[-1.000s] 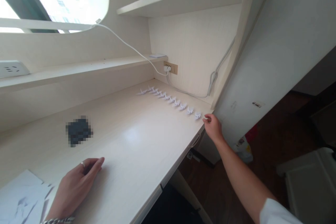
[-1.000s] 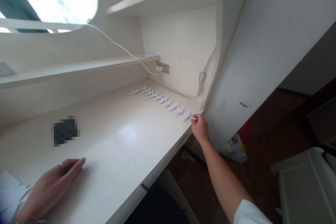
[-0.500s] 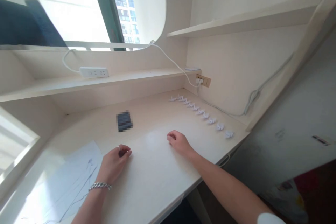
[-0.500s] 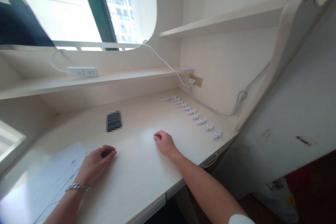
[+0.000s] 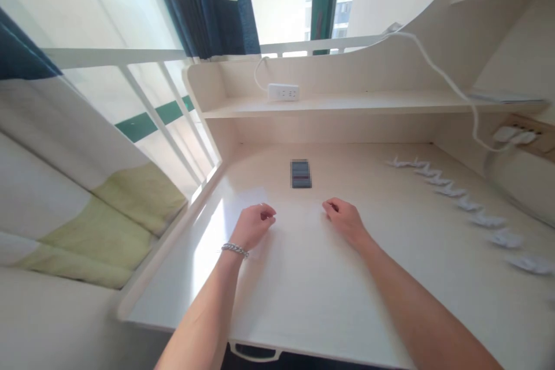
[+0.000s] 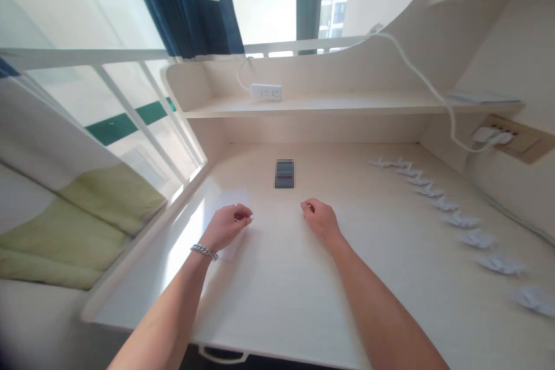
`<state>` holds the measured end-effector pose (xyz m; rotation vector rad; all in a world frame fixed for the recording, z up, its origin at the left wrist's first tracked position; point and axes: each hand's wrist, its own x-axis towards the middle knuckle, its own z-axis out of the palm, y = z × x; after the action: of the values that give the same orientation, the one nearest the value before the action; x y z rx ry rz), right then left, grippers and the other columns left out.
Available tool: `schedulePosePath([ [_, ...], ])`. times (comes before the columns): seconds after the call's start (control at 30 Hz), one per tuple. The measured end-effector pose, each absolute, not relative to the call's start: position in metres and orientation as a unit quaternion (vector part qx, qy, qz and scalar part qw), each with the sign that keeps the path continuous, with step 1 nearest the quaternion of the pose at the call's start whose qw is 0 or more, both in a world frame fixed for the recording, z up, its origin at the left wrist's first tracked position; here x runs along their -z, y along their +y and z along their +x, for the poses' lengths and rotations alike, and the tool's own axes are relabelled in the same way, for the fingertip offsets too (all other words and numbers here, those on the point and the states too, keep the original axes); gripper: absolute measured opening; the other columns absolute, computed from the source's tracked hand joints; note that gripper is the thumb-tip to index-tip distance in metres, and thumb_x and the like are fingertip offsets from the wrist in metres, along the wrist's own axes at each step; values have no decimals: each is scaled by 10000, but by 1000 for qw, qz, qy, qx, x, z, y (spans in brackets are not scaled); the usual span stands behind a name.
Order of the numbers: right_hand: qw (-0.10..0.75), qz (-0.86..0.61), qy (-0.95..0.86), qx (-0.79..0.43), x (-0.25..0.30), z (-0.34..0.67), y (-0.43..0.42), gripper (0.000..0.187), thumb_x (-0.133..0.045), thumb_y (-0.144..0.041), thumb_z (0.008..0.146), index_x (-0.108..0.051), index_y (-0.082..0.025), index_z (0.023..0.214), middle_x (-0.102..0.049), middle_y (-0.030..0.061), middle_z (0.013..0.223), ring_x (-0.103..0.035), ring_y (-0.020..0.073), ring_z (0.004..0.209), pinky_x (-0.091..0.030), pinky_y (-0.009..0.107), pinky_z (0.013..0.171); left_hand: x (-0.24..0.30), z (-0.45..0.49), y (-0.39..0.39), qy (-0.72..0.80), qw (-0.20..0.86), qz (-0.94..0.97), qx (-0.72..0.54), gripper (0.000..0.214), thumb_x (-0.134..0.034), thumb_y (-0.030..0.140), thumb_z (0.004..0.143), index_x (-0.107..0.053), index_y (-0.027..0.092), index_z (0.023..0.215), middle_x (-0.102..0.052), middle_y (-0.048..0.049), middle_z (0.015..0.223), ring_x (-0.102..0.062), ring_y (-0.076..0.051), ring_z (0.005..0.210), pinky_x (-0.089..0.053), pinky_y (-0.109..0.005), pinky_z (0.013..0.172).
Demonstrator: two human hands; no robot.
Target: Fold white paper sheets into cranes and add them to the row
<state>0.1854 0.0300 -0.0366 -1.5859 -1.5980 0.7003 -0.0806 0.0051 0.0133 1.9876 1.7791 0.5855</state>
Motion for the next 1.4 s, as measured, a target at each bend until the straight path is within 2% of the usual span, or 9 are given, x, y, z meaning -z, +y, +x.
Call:
schedulePosePath([
  [0.1, 378, -618, -623, -295, 43, 191, 30, 321, -465, -453, 867, -653, -219, 753, -656, 15, 642, -582, 193, 628, -379, 299, 620, -19, -116, 2, 707, 134, 667, -191, 222, -594, 289, 789, -717, 226, 963, -739, -21, 970, -671, -187, 899, -502, -285, 834],
  [0.17, 368, -623, -623, -298, 45, 193, 30, 324, -470, -469, 866, -661, -222, 780, -667, 13, 660, -582, 189, 624, -384, 296, 615, -22, -139, 3, 746, 112, 632, -175, 279, -592, 289, 792, -705, 181, 1023, -724, -75, 1034, -662, -224, 948, -495, -328, 867],
  [0.3, 360, -626, -618, -309, 45, 193, 28, 325, -495, -489, 852, -674, -220, 809, -680, 17, 677, -587, 187, 614, -401, 297, 614, -21, -170, 11, 778, 93, 606, -138, 484, -701, 445, 708, -684, 150, 1091, -670, -141, 1117, -615, -302, 1073, -472, -377, 922],
  [0.37, 362, -627, -610, -323, 43, 192, 27, 327, -503, -491, 847, -678, -217, 820, -685, 21, 680, -591, 185, 600, -409, 298, 609, -17, -177, 15, 782, 100, 605, -113, 579, -783, 485, 597, -686, 173, 1075, -651, -139, 1125, -595, -324, 1094, -481, -379, 898],
  [0.7, 341, -633, -618, -318, 42, 194, 27, 328, -519, -488, 832, -690, -210, 804, -712, 42, 728, -607, 196, 622, -416, 319, 638, -8, -184, 23, 796, 108, 590, -87, 719, -784, 603, 534, -627, 193, 1103, -575, -157, 1136, -580, -334, 1062, -506, -367, 751],
  [0.97, 339, -635, -617, -319, 41, 195, 26, 318, -531, -485, 826, -688, -209, 816, -709, 45, 719, -606, 203, 637, -416, 324, 646, -10, -186, 27, 782, 129, 601, -100, 607, -825, 551, 496, -659, 165, 934, -644, -150, 1038, -637, -306, 943, -506, -359, 735],
  [1.1, 334, -638, -619, -313, 41, 196, 26, 316, -533, -485, 823, -691, -212, 816, -710, 42, 721, -603, 199, 640, -411, 322, 650, -10, -190, 26, 774, 146, 606, -110, 652, -828, 535, 477, -665, 141, 970, -659, -143, 1036, -649, -276, 894, -494, -319, 700],
  [1.27, 333, -636, -626, -304, 41, 196, 26, 335, -527, -488, 820, -703, -203, 823, -724, 58, 737, -611, 206, 640, -410, 333, 654, -12, -194, 23, 773, 154, 600, -136, 662, -796, 488, 553, -637, 138, 1092, -652, -109, 1099, -633, -235, 946, -465, -274, 743],
  [1.4, 341, -632, -620, -315, 43, 196, 27, 349, -529, -498, 813, -707, -198, 824, -728, 71, 745, -627, 217, 653, -418, 332, 641, -12, -195, 23, 784, 140, 582, -165, 577, -828, 431, 535, -637, 177, 1017, -674, -96, 1067, -628, -247, 941, -474, -309, 772],
])
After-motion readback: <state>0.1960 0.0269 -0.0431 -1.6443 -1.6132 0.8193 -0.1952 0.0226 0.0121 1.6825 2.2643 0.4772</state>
